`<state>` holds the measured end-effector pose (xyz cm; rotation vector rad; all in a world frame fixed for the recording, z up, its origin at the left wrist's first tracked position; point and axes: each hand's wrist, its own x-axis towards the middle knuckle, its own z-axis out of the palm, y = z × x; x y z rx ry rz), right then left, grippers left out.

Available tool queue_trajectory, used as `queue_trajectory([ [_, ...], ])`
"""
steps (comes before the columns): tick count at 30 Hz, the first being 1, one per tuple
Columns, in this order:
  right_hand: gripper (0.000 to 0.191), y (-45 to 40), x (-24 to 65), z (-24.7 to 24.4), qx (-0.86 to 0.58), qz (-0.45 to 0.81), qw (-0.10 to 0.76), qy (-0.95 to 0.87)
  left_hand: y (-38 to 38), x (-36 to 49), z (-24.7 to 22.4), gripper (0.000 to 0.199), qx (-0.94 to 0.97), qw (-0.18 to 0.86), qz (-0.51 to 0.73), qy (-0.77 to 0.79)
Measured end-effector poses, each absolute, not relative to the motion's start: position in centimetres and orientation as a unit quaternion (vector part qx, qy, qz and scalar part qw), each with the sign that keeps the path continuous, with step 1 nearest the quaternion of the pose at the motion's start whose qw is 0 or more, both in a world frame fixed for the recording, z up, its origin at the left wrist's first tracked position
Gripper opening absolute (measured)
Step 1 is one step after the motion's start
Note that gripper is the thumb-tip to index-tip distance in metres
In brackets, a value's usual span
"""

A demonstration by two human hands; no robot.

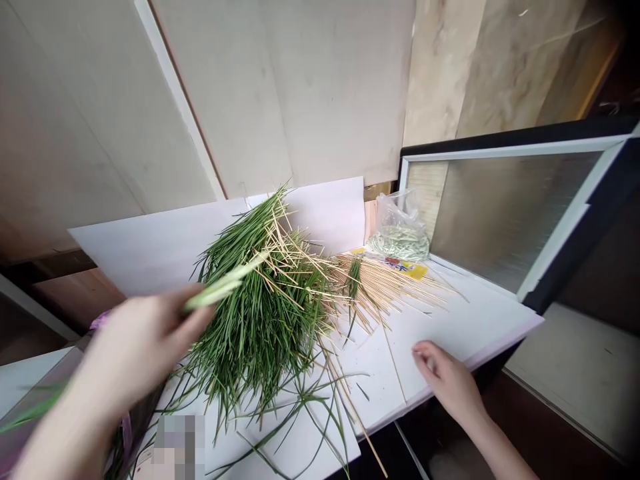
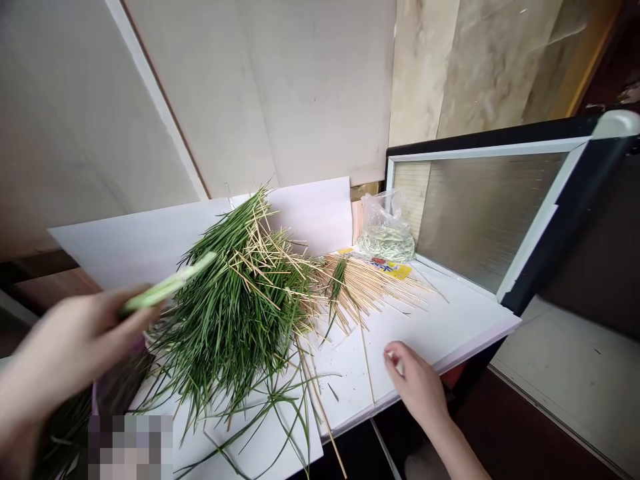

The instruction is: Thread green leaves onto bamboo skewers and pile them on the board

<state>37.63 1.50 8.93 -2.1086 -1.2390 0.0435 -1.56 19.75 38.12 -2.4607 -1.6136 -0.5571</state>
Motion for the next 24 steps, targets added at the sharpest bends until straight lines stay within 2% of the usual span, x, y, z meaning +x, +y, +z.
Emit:
queue_trajectory([
  [2,0.020,3.7,36.5,10.4,-0.820,0.027,0.253,-0.513,18.2,4.3,36.4,0.030,-0.886,-0.005,-0.111,-0.450],
  [6,0.008,7.0,35.0,11.1,-0.829,0.016,0.190,-0.526,17.5,11.9,29.4,0.026,-0.930,-0.081,-0.046,-0.355],
  [10,0.020,8.1,34.0,10.9,-0.849,-0.005,0.150,-0.507,18.4,16.0,22.0,0.023,-0.935,-0.048,-0.014,-0.352],
  [13,0.030,8.2,34.0,11.0,-0.859,-0.012,0.134,-0.493,18.7,17.5,18.5,0.024,-0.936,-0.041,-0.016,-0.350],
  [16,0.034,8.2,34.7,11.2,-0.862,0.000,0.130,-0.491,18.8,17.8,16.7,0.024,-0.945,-0.041,-0.024,-0.324],
  [20,0.015,7.3,36.6,11.4,-0.851,0.035,0.164,-0.498,19.1,17.3,15.6,0.022,-0.955,-0.047,-0.050,-0.290],
  [24,0.026,5.7,37.7,11.0,-0.823,0.074,0.250,-0.505,19.7,16.6,14.5,0.025,-0.956,-0.083,-0.099,-0.264],
])
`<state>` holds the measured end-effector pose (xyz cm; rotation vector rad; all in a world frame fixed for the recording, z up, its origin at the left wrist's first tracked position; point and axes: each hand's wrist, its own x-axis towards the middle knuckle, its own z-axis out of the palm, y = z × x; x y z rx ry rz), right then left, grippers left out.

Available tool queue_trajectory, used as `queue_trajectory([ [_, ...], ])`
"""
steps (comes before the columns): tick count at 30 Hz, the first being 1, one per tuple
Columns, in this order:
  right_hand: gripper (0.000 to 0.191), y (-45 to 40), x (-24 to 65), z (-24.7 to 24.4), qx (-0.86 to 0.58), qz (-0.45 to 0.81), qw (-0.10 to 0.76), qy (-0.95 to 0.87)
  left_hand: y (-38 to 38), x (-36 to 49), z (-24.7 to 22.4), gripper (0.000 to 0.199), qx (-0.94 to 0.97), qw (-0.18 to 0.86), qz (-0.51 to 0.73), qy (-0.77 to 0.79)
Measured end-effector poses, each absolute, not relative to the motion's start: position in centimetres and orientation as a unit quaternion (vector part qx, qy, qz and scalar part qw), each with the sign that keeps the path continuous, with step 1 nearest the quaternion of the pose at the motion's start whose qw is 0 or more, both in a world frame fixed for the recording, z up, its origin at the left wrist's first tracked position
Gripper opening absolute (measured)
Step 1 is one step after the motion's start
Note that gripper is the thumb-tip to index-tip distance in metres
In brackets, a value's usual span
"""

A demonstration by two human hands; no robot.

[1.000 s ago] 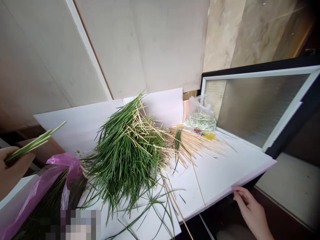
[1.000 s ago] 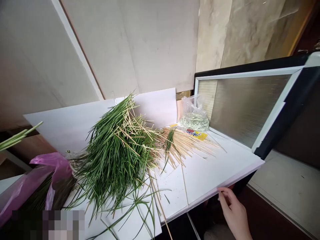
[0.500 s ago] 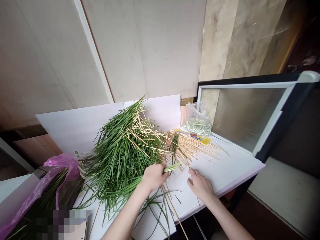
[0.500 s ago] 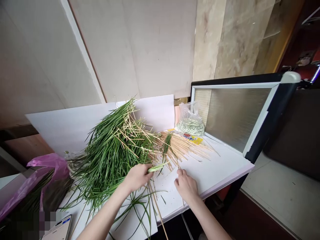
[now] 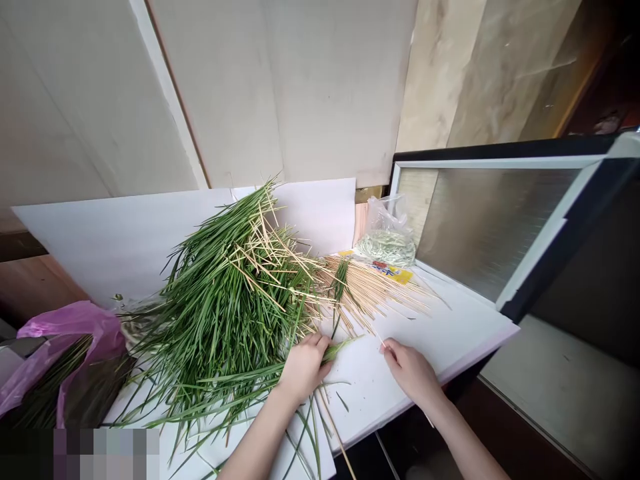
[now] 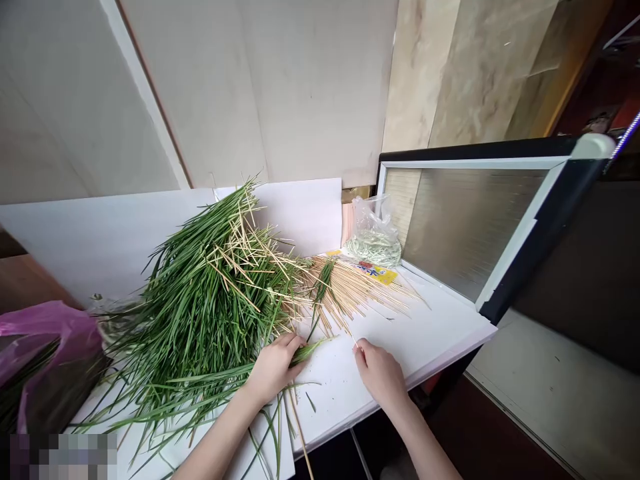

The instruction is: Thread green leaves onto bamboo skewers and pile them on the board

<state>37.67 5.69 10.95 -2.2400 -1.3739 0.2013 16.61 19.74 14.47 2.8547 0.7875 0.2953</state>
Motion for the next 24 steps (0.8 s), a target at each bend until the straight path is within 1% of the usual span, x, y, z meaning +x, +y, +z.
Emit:
queue_trajectory([
  [2,0.034,5.1,37.3,10.5,-0.802,0.092,0.297,-0.510,20.0,16.4,14.0,0.027,0.953,0.111,0.124,0.253],
  [4,0.041,4.7,36.2,10.0,-0.758,0.135,0.371,-0.519,20.3,16.2,13.7,0.028,0.950,0.127,0.137,0.252],
  [6,0.041,4.4,35.0,9.7,-0.684,0.203,0.460,-0.529,20.4,16.1,13.7,0.025,0.949,0.125,0.141,0.253],
  [8,0.039,4.2,33.9,9.5,-0.631,0.242,0.498,-0.543,20.4,16.0,13.9,0.020,0.950,0.111,0.144,0.255],
  [10,0.039,3.8,33.3,9.4,-0.625,0.245,0.496,-0.550,20.3,15.9,14.1,0.014,0.949,0.107,0.149,0.257],
  [12,0.042,3.4,33.3,9.2,-0.631,0.251,0.496,-0.541,20.2,15.8,14.4,0.011,0.941,0.135,0.167,0.261],
  [14,0.043,3.0,33.5,8.8,-0.631,0.279,0.495,-0.529,20.1,15.7,14.5,0.008,0.922,0.200,0.194,0.270],
  [16,0.045,2.9,33.8,8.5,-0.622,0.312,0.492,-0.522,20.1,15.8,14.5,0.006,0.885,0.290,0.225,0.287],
  [20,0.045,2.9,34.2,8.5,-0.608,0.339,0.486,-0.528,20.4,16.0,14.3,0.024,0.782,0.458,0.293,0.304],
  [22,0.045,2.9,34.3,8.8,-0.606,0.337,0.475,-0.542,20.5,16.1,14.1,0.034,0.733,0.520,0.322,0.297],
  [24,0.043,2.9,34.3,9.1,-0.604,0.335,0.467,-0.552,20.7,16.1,14.1,0.040,0.694,0.567,0.334,0.292],
])
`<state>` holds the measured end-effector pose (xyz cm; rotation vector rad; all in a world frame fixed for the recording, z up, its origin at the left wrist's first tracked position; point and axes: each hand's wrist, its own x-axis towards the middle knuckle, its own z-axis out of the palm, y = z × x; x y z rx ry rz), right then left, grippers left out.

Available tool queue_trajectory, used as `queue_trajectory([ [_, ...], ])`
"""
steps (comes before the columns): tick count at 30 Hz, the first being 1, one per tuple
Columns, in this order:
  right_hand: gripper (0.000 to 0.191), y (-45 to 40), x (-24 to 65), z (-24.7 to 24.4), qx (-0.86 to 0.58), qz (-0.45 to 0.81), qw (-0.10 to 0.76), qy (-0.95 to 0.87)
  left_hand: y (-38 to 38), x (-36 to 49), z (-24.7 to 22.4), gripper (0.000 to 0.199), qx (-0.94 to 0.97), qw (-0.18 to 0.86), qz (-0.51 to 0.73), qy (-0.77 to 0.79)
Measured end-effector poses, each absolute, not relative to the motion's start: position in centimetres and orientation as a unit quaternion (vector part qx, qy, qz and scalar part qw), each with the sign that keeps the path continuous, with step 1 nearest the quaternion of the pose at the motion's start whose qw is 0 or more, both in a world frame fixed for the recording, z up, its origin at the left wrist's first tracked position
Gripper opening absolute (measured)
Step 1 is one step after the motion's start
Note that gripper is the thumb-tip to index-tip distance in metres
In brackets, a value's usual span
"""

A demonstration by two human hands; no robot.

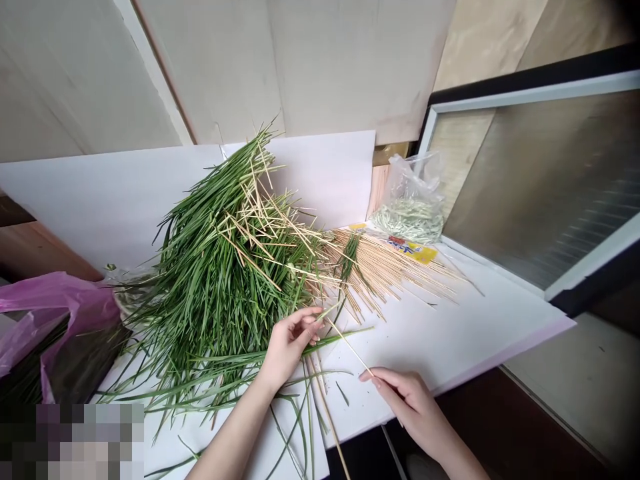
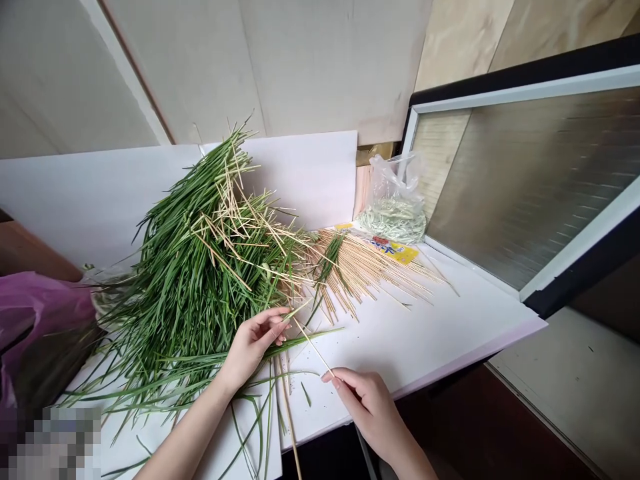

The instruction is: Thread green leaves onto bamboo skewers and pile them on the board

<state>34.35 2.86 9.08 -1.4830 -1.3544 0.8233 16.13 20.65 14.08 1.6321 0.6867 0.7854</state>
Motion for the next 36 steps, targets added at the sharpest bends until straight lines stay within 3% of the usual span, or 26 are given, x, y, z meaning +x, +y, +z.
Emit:
queue_trajectory([
  [8,0.042,3.10,34.54,9.10,-0.606,0.353,0.461,-0.543,20.51,16.24,14.23,0.039,0.649,0.622,0.327,0.293],
  [36,0.042,2.86,34.51,8.70,-0.611,0.334,0.470,-0.543,19.83,16.62,13.91,0.039,0.642,0.632,0.319,0.296],
])
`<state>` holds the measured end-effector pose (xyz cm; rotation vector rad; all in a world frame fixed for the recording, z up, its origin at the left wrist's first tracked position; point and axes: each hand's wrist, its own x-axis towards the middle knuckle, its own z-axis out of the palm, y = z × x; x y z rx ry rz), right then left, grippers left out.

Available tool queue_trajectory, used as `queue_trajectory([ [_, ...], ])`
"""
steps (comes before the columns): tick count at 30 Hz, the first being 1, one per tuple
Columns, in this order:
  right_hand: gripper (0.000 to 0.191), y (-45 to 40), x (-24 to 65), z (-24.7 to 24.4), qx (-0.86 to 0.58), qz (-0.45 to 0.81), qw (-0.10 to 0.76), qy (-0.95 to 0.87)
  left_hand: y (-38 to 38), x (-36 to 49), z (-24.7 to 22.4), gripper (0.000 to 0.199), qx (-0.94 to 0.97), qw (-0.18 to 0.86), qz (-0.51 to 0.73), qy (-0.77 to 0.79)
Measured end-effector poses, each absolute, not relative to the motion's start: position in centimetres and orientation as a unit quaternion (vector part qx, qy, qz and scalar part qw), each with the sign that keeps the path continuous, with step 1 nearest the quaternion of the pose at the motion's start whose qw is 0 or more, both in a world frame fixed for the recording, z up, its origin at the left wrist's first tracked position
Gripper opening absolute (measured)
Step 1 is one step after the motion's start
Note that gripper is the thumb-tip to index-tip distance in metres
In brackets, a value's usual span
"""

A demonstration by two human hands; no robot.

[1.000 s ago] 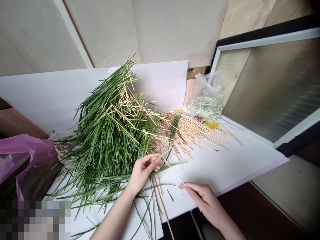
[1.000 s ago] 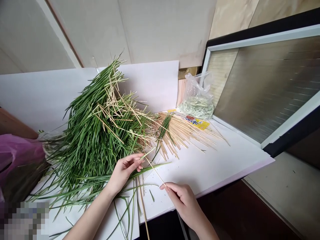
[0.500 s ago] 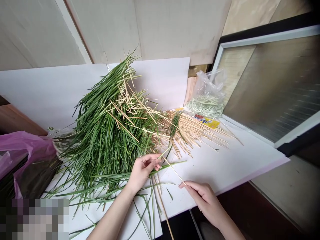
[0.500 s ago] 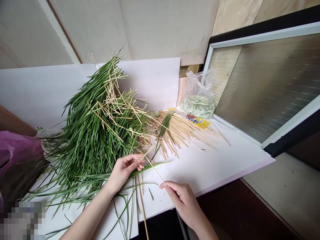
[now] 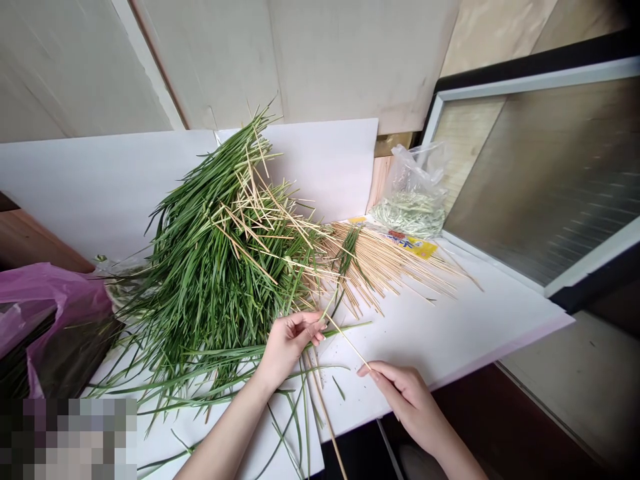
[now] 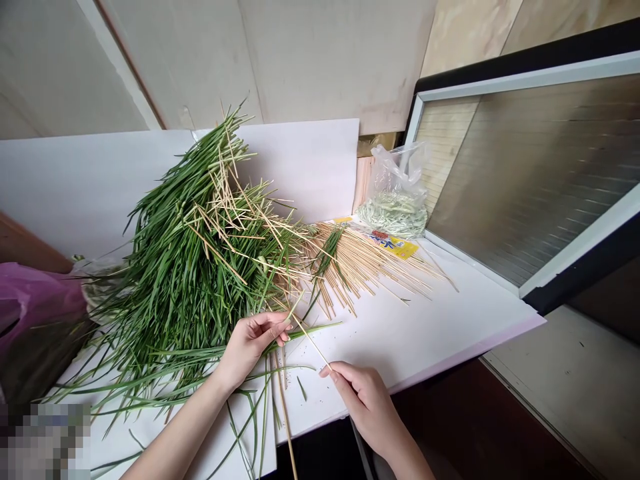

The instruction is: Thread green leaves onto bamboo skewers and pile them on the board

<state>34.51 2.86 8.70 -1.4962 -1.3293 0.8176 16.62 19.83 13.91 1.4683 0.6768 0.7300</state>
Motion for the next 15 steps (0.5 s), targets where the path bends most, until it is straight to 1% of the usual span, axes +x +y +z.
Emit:
queue_trajectory([
  [15,0.043,2.68,34.47,9.31,-0.636,0.273,0.459,-0.557,19.38,16.81,13.76,0.035,0.638,0.644,0.312,0.284],
])
